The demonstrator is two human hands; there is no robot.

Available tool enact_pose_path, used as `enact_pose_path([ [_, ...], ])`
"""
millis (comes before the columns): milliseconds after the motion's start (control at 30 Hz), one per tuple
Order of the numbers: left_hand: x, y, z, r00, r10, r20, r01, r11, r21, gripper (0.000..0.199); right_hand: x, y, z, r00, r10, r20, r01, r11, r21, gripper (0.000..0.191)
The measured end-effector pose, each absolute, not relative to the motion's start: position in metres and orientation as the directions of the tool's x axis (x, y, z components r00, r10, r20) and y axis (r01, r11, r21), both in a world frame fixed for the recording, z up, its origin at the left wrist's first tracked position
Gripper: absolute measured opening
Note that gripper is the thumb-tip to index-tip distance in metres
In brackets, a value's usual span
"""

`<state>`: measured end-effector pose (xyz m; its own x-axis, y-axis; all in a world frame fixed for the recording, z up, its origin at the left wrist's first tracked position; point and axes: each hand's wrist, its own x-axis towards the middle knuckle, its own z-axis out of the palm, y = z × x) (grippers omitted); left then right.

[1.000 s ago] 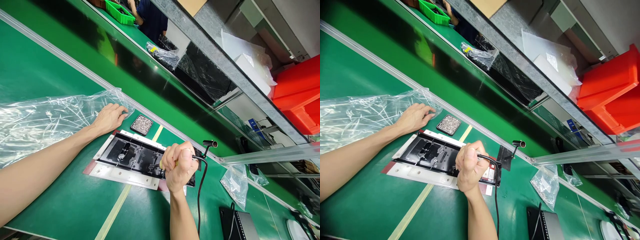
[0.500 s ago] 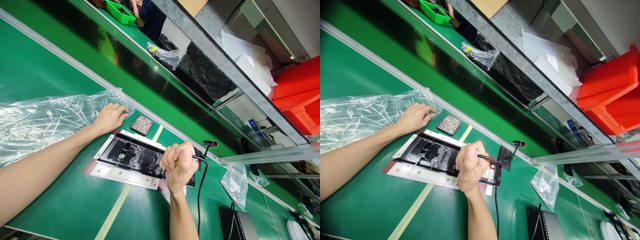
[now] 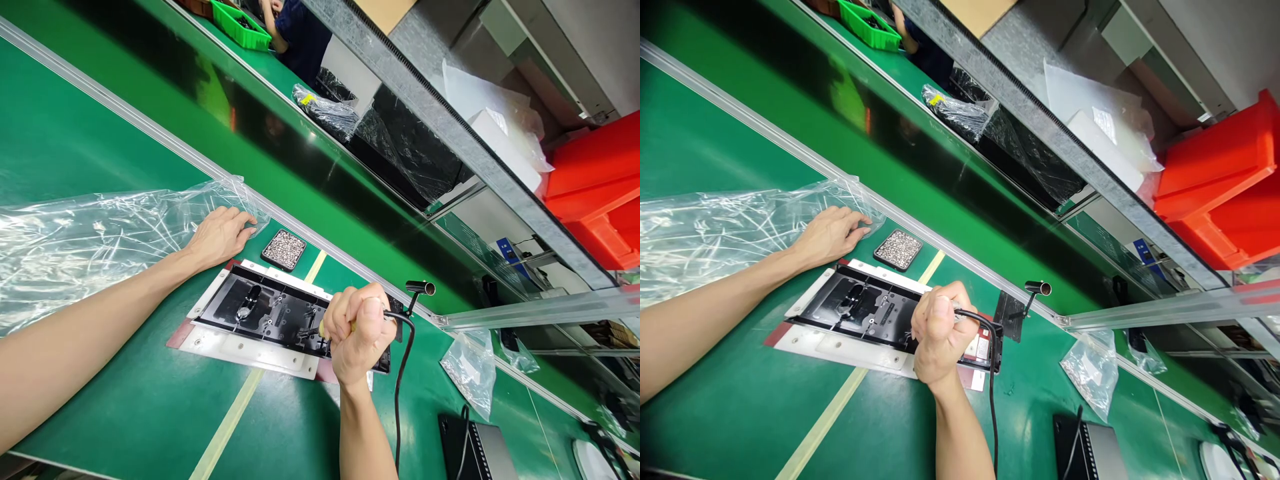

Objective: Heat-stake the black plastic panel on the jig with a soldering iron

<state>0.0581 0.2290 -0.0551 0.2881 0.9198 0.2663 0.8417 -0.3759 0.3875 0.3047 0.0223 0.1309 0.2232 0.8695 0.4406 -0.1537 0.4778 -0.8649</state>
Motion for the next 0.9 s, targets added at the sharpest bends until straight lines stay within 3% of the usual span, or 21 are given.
enact_pose_path([
  [900, 0.0608, 0.2309, -0.0643, 0.254, 0.902, 0.349, 0.845, -0.383, 0.372, 0.056, 0.3047, 0.0222, 0.1297, 0.225, 0.876, 0.427, -0.158, 0.465, -0.871, 0.054],
])
